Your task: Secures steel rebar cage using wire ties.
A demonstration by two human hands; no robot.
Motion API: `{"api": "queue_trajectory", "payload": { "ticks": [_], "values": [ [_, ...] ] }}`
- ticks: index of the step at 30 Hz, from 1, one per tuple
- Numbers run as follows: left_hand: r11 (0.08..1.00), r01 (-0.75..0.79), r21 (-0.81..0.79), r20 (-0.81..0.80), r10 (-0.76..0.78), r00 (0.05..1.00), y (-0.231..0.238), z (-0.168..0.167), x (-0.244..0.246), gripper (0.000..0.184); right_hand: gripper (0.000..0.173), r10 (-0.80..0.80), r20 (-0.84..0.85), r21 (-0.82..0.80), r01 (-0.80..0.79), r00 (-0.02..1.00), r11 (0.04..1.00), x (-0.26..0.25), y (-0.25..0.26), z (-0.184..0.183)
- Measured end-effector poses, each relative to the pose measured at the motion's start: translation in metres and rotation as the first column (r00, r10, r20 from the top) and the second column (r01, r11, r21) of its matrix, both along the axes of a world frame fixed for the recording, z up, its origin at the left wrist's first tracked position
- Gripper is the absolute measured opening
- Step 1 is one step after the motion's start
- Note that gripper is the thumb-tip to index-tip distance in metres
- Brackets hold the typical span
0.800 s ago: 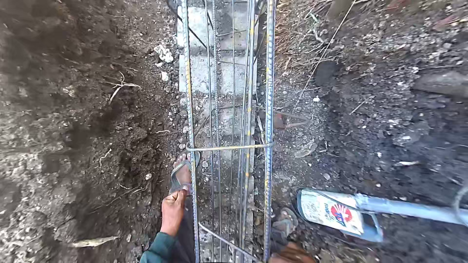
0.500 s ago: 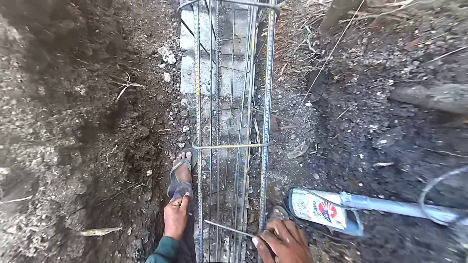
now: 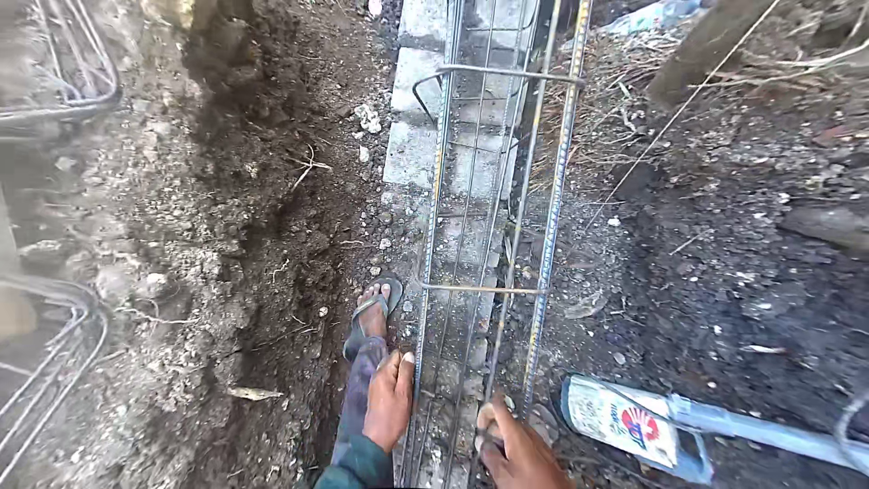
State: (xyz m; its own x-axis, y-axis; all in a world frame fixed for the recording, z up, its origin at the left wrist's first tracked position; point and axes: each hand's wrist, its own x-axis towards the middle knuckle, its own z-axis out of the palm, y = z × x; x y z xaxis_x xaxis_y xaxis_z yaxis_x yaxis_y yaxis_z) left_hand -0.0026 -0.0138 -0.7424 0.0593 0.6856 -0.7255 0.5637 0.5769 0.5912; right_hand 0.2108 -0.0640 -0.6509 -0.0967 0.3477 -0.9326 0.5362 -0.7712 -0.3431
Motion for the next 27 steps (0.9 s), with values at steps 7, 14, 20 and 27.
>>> {"api": "queue_trajectory", "payload": {
  "ticks": [7,14,20,27],
  "values": [
    [0.857,-0.401,0.322,-0.21,0.478,0.853,-0.009,-0.03,0.001,0.045,0.023,-0.15,0.064,0.133,0.14,0.987,0.981,0.018,0.009,-0.006],
    [0.877,-0.433,0.209,-0.135,0.465,0.875,0.009,0.007,0.014,0.043,0.02,-0.134,-0.013,0.161,0.134,0.991,0.978,0.008,0.038,0.003],
    [0.789,-0.431,0.437,-0.213,0.556,0.803,-0.042,0.009,0.048,0.036,0.015,-0.011,-0.016,0.193,0.013,1.0,0.981,-0.024,0.068,0.01],
    [0.761,-0.57,0.31,-0.1,0.623,0.776,-0.053,-0.011,0.043,0.057,0.016,0.022,-0.023,0.148,-0.019,0.999,0.989,-0.055,0.081,0.0]
  ]
}}
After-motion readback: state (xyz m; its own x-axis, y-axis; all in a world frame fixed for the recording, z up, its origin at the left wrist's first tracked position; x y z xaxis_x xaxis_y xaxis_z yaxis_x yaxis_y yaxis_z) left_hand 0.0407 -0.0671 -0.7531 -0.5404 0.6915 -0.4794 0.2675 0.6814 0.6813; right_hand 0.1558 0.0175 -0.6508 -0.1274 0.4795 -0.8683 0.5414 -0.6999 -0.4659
